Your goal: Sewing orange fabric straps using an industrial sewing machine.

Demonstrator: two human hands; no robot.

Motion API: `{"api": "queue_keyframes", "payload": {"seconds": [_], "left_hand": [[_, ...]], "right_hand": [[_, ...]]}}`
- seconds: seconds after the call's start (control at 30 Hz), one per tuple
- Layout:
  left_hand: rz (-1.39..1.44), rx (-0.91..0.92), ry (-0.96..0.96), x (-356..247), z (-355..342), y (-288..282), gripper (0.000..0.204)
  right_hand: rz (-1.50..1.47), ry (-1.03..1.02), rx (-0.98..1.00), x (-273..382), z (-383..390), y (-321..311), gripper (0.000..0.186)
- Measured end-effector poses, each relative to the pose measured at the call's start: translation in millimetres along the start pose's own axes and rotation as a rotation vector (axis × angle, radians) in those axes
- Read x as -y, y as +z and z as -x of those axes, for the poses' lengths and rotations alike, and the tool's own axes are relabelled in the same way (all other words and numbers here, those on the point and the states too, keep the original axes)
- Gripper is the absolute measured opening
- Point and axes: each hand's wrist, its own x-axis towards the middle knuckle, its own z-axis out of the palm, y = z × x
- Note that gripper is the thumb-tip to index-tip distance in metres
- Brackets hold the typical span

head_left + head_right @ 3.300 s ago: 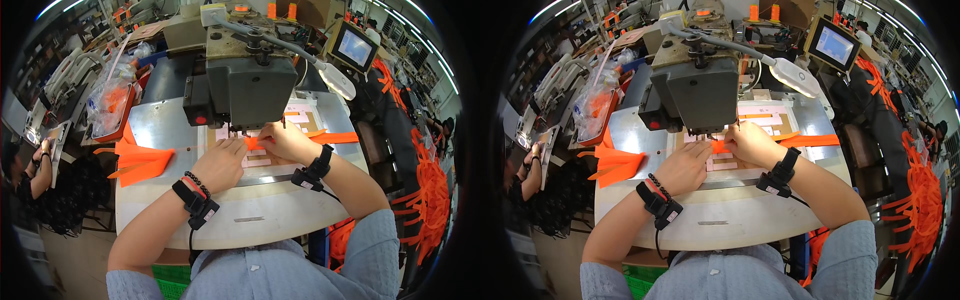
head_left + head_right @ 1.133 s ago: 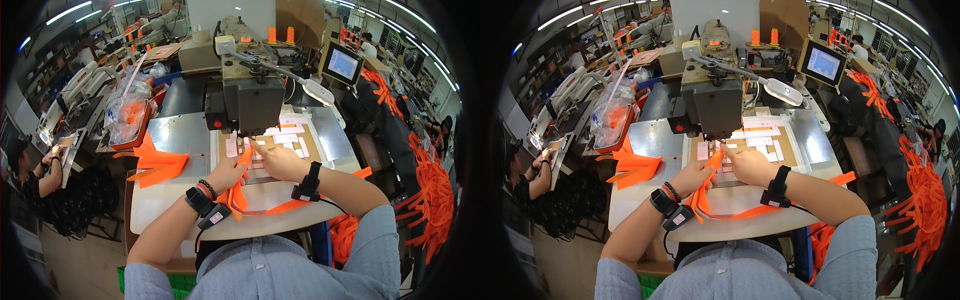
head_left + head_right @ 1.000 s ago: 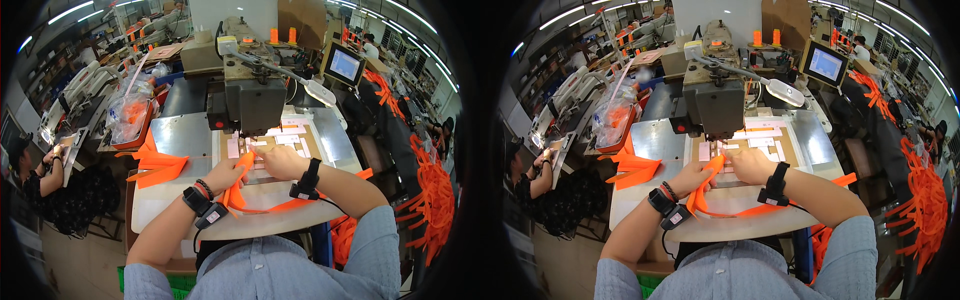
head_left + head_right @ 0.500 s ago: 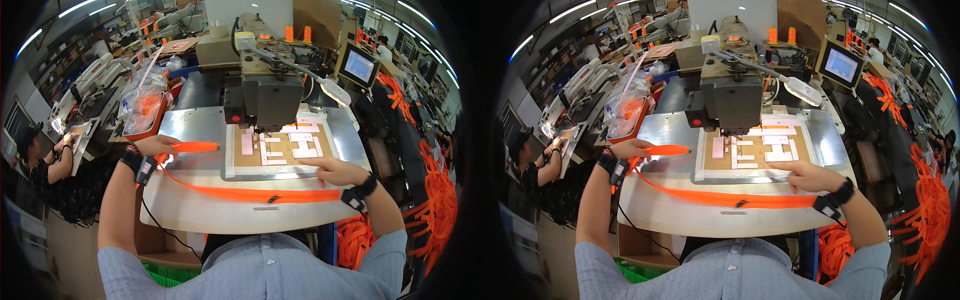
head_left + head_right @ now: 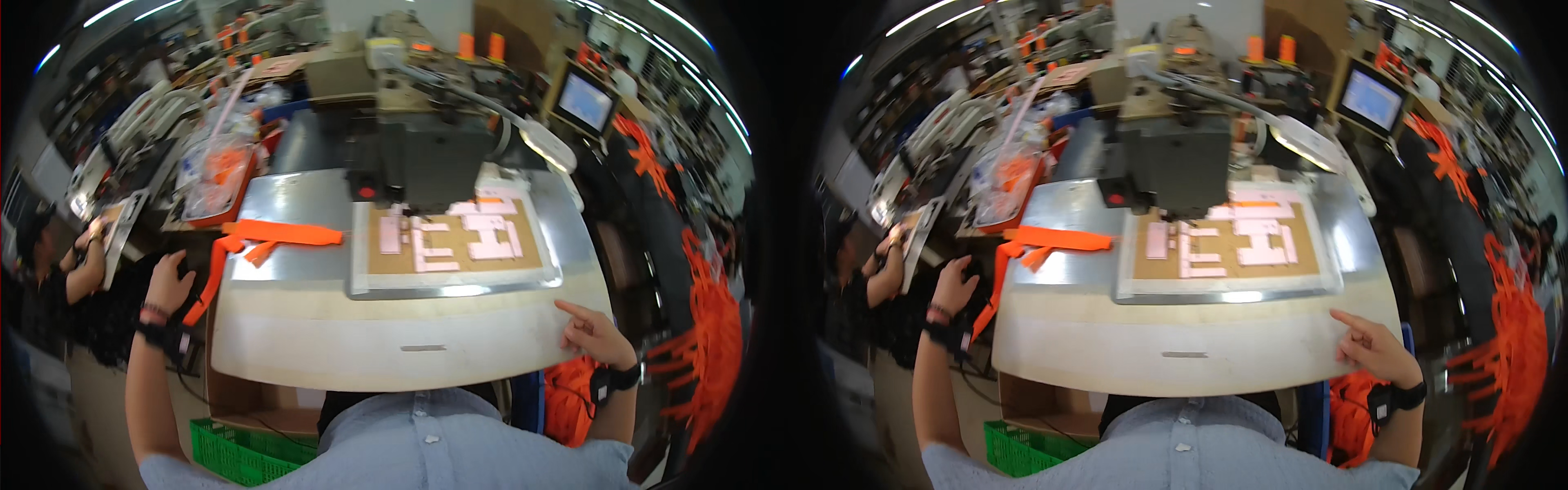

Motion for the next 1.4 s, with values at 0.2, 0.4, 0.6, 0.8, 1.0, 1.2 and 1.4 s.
{"api": "queue_keyframes", "payload": {"seconds": [0.2,0.4,0.6,0.8,1.0,1.2,1.4], "left_hand": [[0.528,0.405,0.463,-211.0,85.3,-36.5,0.023],[1.227,1.484,1.430,-309.3,119.1,-53.7,0.033],[1.023,1.598,1.542,-338.3,117.4,-44.5,0.033],[1.191,1.259,1.615,-347.0,134.9,-10.5,0.011],[1.268,1.538,1.650,-406.8,91.0,1.0,0.018],[1.123,1.676,1.684,-396.3,122.8,-18.9,0.023],[1.236,1.715,1.739,-371.5,127.7,-32.7,0.032]], "right_hand": [[-0.175,-0.093,-0.455,-15.7,50.0,-3.2,0.041],[-1.032,-0.176,-1.076,-124.7,87.3,-15.8,0.021],[-0.695,0.294,-1.087,-217.7,99.2,18.6,0.022],[-0.363,0.437,-0.854,-283.9,56.1,23.3,0.024],[-0.151,0.606,-0.807,-360.4,-9.0,-5.5,0.028],[-0.185,0.633,-0.887,-376.0,-26.1,3.7,0.030],[-0.756,0.259,-1.085,-290.0,22.3,-31.2,0.011]]}}
